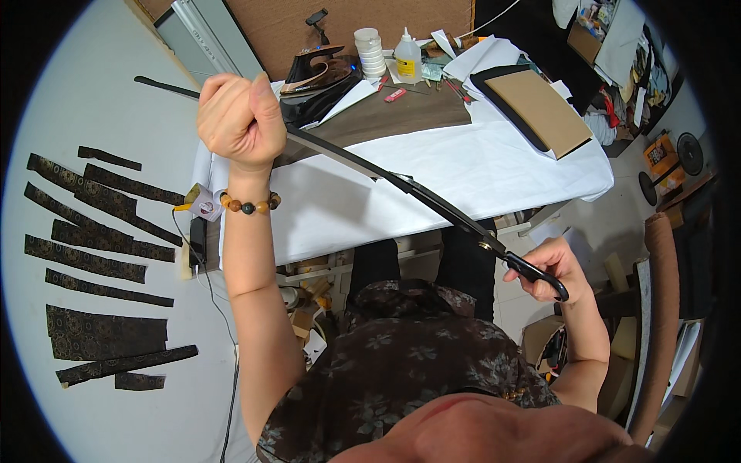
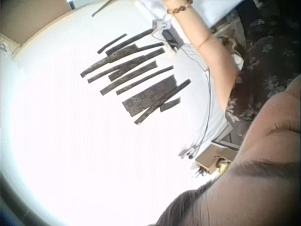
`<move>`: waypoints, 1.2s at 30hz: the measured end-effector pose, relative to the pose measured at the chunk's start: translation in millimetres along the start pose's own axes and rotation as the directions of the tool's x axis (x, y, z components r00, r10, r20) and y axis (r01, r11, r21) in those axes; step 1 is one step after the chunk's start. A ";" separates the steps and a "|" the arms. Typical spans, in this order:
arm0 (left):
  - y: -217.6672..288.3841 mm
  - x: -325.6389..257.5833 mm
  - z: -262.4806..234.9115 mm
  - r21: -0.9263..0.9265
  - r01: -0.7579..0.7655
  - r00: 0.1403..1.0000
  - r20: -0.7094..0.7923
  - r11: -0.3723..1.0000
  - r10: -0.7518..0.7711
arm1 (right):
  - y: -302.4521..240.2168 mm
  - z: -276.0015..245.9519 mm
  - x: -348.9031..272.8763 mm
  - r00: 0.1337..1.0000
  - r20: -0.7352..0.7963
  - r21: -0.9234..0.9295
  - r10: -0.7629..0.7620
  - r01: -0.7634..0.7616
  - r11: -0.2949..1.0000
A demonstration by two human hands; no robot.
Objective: The person irons a piece of black fabric, then uses scissors to trim the edges of a cardboard template. The person then irons the black fabric again.
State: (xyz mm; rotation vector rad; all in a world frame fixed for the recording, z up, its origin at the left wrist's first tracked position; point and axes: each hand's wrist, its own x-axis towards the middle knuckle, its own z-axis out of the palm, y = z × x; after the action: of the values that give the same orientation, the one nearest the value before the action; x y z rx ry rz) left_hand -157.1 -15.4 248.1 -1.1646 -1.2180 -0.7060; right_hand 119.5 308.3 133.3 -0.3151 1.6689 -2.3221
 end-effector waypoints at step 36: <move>-10.3 26.2 6.6 0.118 0.224 0.886 0.389 0.967 -0.253 | 0.9 -2.0 4.4 0.985 -0.074 -0.109 -0.155 0.147 0.983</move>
State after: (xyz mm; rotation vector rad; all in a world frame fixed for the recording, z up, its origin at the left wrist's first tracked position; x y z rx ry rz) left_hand -161.9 -8.2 275.7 -1.1449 -1.7440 -0.6145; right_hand 114.8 308.4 131.9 -0.3845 1.8697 -2.3904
